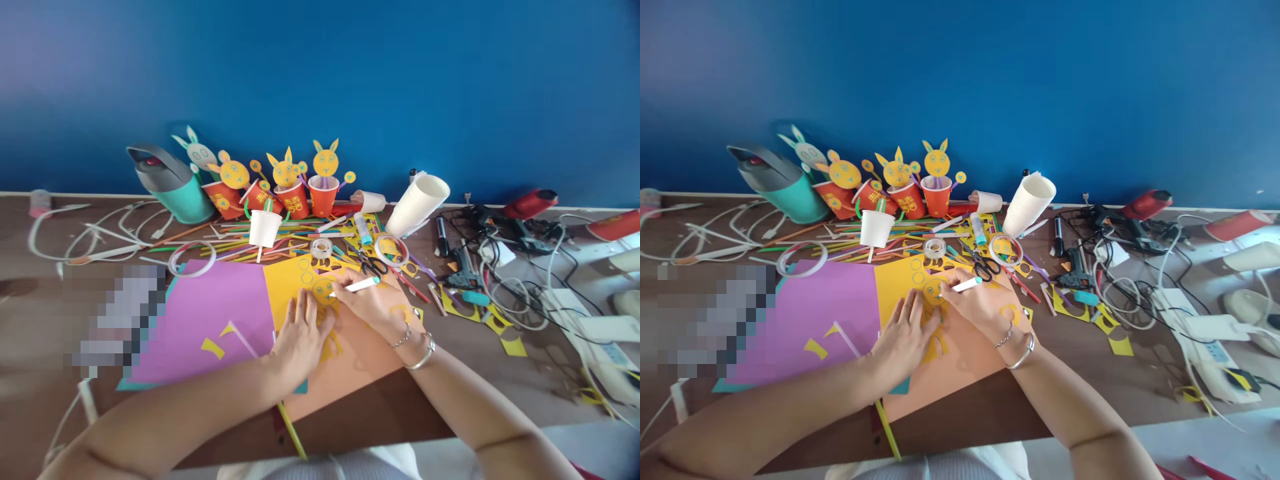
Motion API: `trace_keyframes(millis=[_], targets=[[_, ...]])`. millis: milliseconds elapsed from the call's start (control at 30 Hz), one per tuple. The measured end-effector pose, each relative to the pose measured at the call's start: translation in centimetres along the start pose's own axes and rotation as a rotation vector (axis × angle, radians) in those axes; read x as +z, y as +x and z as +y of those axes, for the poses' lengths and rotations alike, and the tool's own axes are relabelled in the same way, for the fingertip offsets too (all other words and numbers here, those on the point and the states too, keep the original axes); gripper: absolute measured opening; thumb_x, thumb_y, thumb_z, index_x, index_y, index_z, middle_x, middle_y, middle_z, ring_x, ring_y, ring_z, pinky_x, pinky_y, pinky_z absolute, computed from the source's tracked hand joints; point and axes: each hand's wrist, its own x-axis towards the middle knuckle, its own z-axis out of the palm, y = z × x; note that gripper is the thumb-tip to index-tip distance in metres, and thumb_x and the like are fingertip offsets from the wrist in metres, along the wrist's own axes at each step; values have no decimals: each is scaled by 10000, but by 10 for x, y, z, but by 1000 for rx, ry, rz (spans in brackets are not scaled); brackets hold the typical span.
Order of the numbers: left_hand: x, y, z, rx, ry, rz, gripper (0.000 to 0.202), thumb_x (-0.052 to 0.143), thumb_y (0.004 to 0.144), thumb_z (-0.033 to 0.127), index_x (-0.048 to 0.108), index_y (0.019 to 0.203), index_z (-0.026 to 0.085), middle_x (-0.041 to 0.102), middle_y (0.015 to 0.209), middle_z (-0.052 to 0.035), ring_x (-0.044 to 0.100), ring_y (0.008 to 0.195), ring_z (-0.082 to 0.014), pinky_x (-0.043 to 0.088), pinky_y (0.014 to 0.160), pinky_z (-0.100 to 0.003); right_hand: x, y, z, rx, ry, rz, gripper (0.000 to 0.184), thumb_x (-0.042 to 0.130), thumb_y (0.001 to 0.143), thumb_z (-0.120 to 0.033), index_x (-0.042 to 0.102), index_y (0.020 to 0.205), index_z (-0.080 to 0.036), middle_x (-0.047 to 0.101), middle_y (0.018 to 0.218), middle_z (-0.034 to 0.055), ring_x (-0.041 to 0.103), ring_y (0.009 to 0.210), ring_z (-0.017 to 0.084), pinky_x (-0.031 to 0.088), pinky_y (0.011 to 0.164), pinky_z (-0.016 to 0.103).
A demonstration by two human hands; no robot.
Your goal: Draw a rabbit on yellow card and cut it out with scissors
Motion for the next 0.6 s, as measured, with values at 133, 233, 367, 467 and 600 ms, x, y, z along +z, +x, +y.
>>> trace_keyframes(millis=[133,233,367,467,600], targets=[[0,0,0,3,-30,10,490,518,845,150,476,1333,140,457,1372,-288,382,1327,-436,364,1023,-599,-1,2,-5,31,73,-5,117,542,811,-283,469,735,-233,556,685,-4,533,629,144,485,592,288],[-1,0,0,1,-35,12,487,525,846,161,479,1330,135,458,1371,-291,382,1326,-439,365,1024,-597,-2,2,-7,53,79,-24,137,545,799,-291,456,715,-231,534,662,-10,512,610,140,469,583,288],[-3,1,0,2,-26,-7,474,516,852,168,481,1323,131,458,1370,-295,382,1324,-442,374,1018,-589,-2,3,-9,80,95,-33,135,529,790,-288,441,703,-233,514,649,-12,491,594,141,447,562,285],[-4,1,0,0,-32,-8,468,494,861,158,472,1328,138,452,1379,-290,382,1330,-426,365,1026,-589,-5,4,-13,91,92,-49,121,525,807,-296,460,727,-232,536,676,-4,515,625,148,460,596,292],[-4,1,0,4,-24,-8,469,488,861,154,470,1329,129,454,1371,-299,387,1324,-434,367,1020,-592,-8,3,-16,87,22,-58,130,512,831,-295,462,728,-233,545,686,-1,526,642,153,469,625,305]])
